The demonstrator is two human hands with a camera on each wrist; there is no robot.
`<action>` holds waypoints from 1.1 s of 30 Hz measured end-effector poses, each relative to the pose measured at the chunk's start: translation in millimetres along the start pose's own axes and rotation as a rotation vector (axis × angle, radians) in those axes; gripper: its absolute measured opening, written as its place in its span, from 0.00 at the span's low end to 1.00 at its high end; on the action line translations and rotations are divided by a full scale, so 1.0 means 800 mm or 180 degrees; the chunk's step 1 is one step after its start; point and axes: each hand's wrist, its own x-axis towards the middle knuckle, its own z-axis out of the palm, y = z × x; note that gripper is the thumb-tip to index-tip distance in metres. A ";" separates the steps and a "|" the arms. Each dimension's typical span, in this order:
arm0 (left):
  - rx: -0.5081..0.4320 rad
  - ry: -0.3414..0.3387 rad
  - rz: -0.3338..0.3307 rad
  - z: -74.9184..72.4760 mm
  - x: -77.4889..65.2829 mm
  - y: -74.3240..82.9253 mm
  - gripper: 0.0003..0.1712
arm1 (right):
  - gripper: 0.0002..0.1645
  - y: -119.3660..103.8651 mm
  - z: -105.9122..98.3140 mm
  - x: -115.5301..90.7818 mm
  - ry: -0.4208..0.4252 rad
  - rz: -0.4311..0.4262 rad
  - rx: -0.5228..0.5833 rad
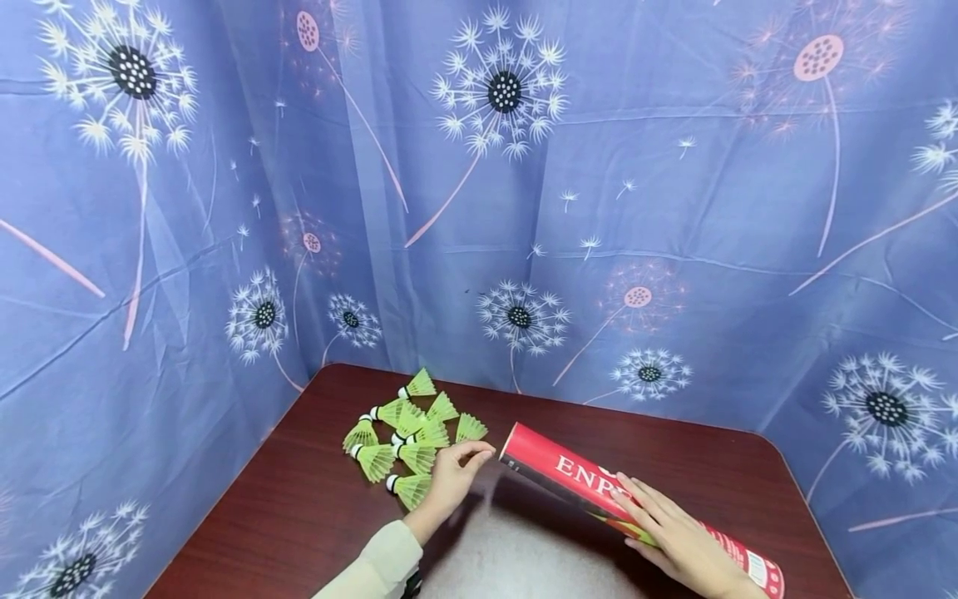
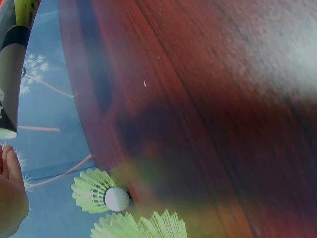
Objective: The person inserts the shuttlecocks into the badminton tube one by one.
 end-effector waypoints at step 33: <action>0.1181 0.0261 0.0147 -0.109 -0.048 -0.080 0.10 | 0.35 0.004 0.004 -0.008 0.0062 -0.0049 0.0128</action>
